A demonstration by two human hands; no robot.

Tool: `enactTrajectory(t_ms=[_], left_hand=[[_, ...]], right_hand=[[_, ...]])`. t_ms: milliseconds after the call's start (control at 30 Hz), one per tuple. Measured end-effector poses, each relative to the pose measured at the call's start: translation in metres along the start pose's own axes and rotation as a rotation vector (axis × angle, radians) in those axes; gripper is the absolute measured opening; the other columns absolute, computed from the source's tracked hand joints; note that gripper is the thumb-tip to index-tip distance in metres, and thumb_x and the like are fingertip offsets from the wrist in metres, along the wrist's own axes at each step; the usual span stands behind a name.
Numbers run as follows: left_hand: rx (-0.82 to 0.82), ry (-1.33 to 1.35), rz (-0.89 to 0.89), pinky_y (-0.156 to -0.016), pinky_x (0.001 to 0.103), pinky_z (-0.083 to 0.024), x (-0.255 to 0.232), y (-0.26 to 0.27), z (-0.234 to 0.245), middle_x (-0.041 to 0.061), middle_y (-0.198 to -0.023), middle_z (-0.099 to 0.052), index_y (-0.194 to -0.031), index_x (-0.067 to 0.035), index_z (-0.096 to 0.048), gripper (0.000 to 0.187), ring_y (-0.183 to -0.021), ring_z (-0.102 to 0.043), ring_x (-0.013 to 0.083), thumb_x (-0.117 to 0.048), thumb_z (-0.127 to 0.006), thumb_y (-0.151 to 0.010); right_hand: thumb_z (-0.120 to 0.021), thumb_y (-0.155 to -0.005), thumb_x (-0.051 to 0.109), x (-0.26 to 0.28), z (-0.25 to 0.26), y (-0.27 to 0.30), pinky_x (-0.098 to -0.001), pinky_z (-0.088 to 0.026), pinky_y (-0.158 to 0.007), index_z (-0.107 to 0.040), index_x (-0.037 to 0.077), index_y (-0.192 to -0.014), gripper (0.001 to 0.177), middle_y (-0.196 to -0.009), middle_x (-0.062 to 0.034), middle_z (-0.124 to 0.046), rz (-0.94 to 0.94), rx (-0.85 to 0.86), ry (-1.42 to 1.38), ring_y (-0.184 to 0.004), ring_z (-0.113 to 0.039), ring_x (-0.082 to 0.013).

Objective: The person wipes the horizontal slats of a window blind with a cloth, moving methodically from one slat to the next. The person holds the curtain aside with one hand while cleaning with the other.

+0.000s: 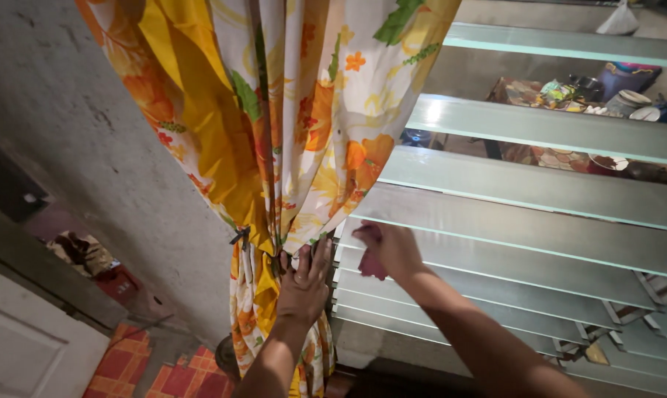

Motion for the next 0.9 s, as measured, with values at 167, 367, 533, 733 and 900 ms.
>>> enactTrajectory(t_ms=[167, 367, 533, 733, 900], left_hand=[[0.151, 0.041, -0.039, -0.108, 0.065, -0.033, 0.003, 0.0, 0.008, 0.005, -0.169, -0.016, -0.157, -0.011, -0.034, 0.084, -0.149, -0.006, 0.0428, -0.03, -0.058, -0.079], [0.147, 0.079, -0.019, -0.108, 0.064, -0.036, 0.004, -0.001, 0.004, 0.004, -0.169, -0.015, -0.158, -0.012, -0.033, 0.083, -0.152, 0.001, 0.0414, -0.026, -0.057, -0.079], [0.105, 0.073, 0.009, -0.108, 0.061, -0.034, 0.007, -0.007, 0.012, 0.0, -0.168, -0.018, -0.159, -0.014, -0.033, 0.075, -0.151, 0.001, 0.0398, -0.02, -0.053, -0.086], [0.087, 0.062, -0.007, -0.109, 0.063, -0.028, 0.003, -0.005, 0.008, 0.003, -0.168, -0.021, -0.161, -0.014, -0.032, 0.075, -0.149, -0.003, 0.042, -0.024, -0.05, -0.089], [0.055, 0.078, 0.005, -0.108, 0.062, -0.031, 0.003, -0.005, 0.008, 0.003, -0.168, -0.022, -0.159, -0.014, -0.035, 0.07, -0.152, 0.001, 0.0398, -0.022, -0.05, -0.092]], right_hand=[[-0.066, -0.084, 0.005, 0.051, 0.018, 0.013, -0.0288, -0.053, -0.05, -0.07, 0.002, -0.102, 0.018, -0.097, -0.0066, -0.072, 0.208, -0.038, -0.315, -0.044, -0.06, -0.0176], [-0.06, -0.086, 0.008, 0.012, -0.02, -0.034, -0.0324, -0.055, -0.059, -0.077, 0.012, -0.099, 0.022, -0.08, -0.0025, -0.075, -0.222, 0.268, -0.259, -0.061, -0.066, -0.018], [-0.043, -0.102, 0.018, 0.07, 0.02, -0.037, -0.0355, -0.049, -0.036, -0.063, -0.002, -0.1, 0.029, -0.059, -0.0135, -0.068, -0.469, 0.339, -0.396, -0.038, -0.057, -0.0253], [-0.05, -0.095, 0.012, 0.076, 0.028, -0.013, -0.037, -0.039, -0.032, -0.069, 0.002, -0.083, 0.025, -0.05, -0.0136, -0.061, -0.387, 0.317, -0.458, -0.032, -0.05, -0.0253], [-0.039, -0.1, 0.017, 0.074, 0.025, -0.032, -0.0344, -0.047, -0.039, -0.065, 0.001, -0.086, 0.034, -0.054, -0.0127, -0.066, -0.359, 0.477, -0.231, -0.037, -0.056, -0.0249]])
Point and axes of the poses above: each hand's wrist, its own y-axis away from the middle knuckle, its own z-axis out of the back of the hand, x = y × z, the point moved 1 cm from there along -y, towards the middle knuckle
